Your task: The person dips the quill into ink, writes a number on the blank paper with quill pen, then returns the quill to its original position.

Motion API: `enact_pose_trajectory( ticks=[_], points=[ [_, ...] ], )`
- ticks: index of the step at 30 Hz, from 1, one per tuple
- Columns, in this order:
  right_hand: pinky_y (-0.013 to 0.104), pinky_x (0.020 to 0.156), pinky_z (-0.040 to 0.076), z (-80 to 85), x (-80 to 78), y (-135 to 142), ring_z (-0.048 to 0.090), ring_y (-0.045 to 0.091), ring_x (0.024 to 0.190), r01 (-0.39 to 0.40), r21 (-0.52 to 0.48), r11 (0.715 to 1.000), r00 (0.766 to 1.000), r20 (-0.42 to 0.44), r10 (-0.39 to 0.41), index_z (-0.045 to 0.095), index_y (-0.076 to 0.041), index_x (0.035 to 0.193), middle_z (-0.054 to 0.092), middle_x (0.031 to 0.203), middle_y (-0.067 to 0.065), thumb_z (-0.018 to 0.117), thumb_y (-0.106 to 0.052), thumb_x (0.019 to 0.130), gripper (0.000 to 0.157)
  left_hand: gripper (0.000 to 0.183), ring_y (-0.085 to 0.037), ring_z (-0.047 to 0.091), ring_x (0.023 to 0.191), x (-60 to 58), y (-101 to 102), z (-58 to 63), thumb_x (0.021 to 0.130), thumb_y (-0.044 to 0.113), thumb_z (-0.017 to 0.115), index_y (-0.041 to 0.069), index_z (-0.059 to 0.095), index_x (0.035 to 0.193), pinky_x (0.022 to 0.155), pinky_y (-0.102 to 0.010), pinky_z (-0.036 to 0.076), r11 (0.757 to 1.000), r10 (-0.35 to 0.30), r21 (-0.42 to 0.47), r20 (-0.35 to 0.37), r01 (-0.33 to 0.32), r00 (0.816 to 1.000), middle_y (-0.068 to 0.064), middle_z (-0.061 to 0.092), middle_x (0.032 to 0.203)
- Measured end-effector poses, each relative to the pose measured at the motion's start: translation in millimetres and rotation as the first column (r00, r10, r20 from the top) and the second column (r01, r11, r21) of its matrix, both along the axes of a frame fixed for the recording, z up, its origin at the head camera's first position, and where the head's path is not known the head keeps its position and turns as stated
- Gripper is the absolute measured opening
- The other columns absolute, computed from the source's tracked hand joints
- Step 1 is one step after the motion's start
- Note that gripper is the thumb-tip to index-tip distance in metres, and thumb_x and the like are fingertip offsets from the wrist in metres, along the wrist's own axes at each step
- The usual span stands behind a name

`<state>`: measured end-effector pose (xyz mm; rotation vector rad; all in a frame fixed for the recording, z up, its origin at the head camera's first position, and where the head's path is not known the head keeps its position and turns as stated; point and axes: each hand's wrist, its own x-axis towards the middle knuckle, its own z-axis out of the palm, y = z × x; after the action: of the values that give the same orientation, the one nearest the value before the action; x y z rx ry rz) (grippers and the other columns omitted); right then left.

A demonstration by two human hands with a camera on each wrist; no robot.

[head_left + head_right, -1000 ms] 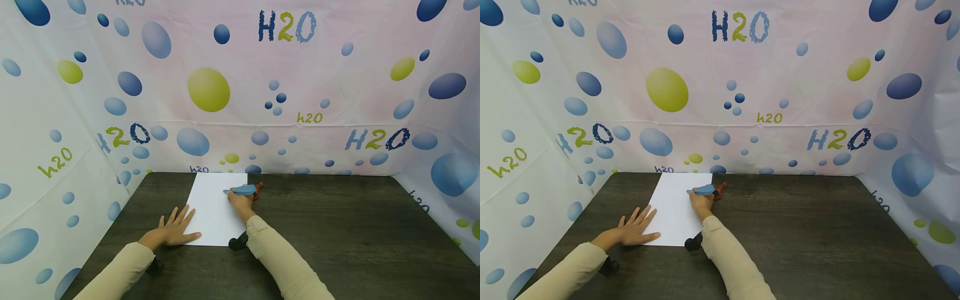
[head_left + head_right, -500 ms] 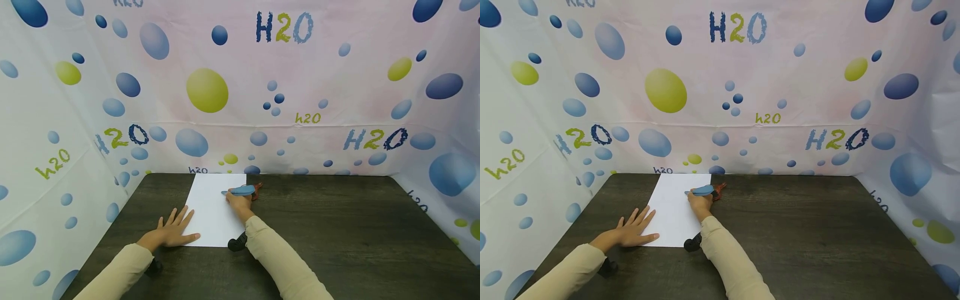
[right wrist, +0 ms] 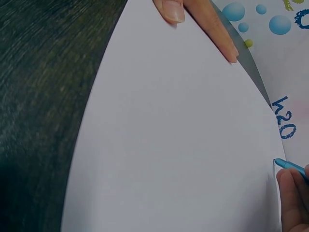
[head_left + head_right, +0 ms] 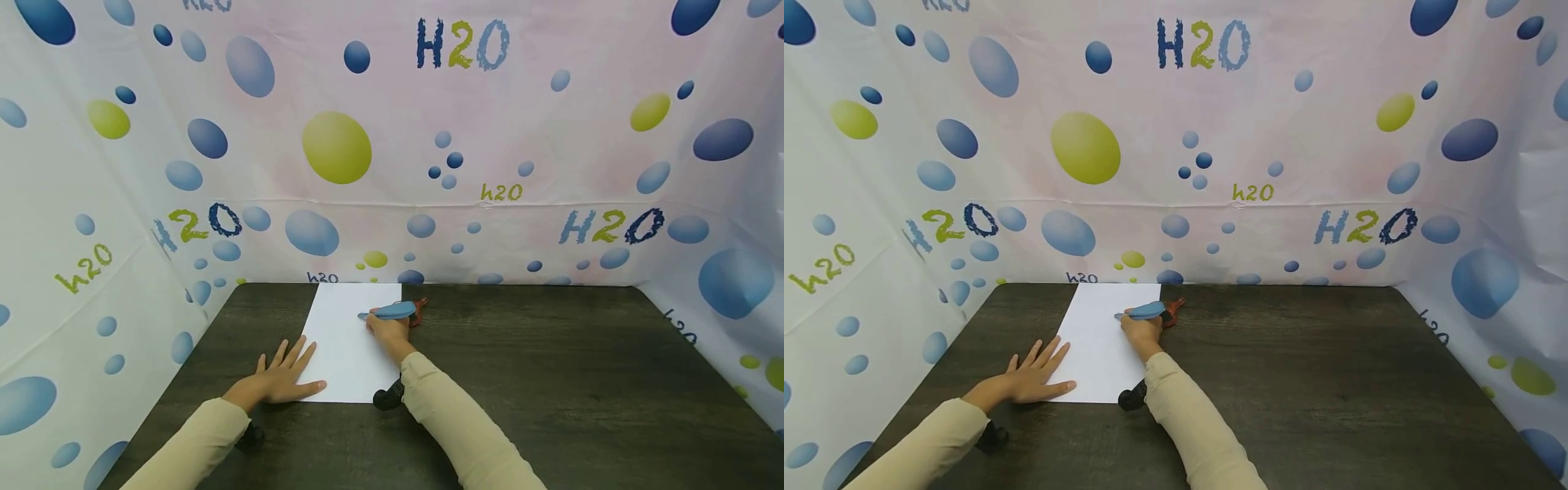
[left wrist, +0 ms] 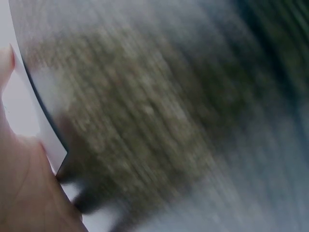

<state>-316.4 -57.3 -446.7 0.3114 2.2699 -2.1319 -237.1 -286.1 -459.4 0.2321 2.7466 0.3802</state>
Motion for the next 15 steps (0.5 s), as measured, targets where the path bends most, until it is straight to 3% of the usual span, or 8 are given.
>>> enact_pose_trajectory(
  ticks=[3, 6, 10, 15],
  points=[
    [0.020, 0.061, 0.053, -0.1, 0.3, 0.2, 0.065, 0.007, 0.058, -0.015, 0.007, 1.000, 1.000, -0.027, 0.015, 0.060, -0.003, 0.107, 0.073, 0.080, 0.005, 0.071, -0.009, 0.081, 0.030, 0.104, -0.043, -0.013, 0.144, -0.5, -0.4, -2.2, 0.079, 0.082, 0.040, 0.019, 0.008, 0.156, 0.101, -0.075, -0.010, 1.000, 0.001, -0.001, -0.010, -0.001, 1.000, -0.009, -0.008, 0.161],
    [0.021, 0.062, 0.053, -0.6, 0.3, 0.2, 0.064, 0.006, 0.058, -0.036, 0.017, 0.999, 0.998, -0.050, 0.037, 0.065, -0.001, 0.102, 0.073, 0.081, 0.007, 0.070, -0.008, 0.081, 0.023, 0.104, -0.044, -0.011, 0.144, -0.5, -0.8, -4.0, 0.080, 0.082, 0.041, 0.018, 0.010, 0.156, 0.101, -0.075, -0.010, 1.000, 0.004, 0.001, -0.024, -0.004, 1.000, -0.010, -0.006, 0.162],
    [0.024, 0.064, 0.056, -2.3, 0.7, 0.5, 0.067, 0.008, 0.062, -0.065, -0.007, 0.998, 0.997, -0.050, 0.065, 0.056, 0.003, 0.117, 0.073, 0.088, 0.009, 0.070, -0.008, 0.082, 0.039, 0.104, -0.044, -0.011, 0.144, -0.5, -0.7, -4.8, 0.079, 0.082, 0.041, 0.018, 0.010, 0.156, 0.101, -0.075, -0.010, 1.000, 0.007, -0.001, -0.026, -0.007, 1.000, -0.010, -0.006, 0.162],
    [0.023, 0.064, 0.056, -3.5, 2.2, 1.0, 0.069, 0.010, 0.065, -0.100, -0.006, 0.995, 0.993, -0.062, 0.100, 0.062, 0.003, 0.112, 0.073, 0.087, 0.009, 0.070, -0.008, 0.083, 0.032, 0.104, -0.044, -0.011, 0.144, -0.9, -0.2, -5.5, 0.080, 0.082, 0.041, 0.018, 0.010, 0.156, 0.101, -0.075, -0.009, 1.000, 0.008, -0.006, -0.026, -0.008, 1.000, -0.010, -0.006, 0.162]
  ],
)
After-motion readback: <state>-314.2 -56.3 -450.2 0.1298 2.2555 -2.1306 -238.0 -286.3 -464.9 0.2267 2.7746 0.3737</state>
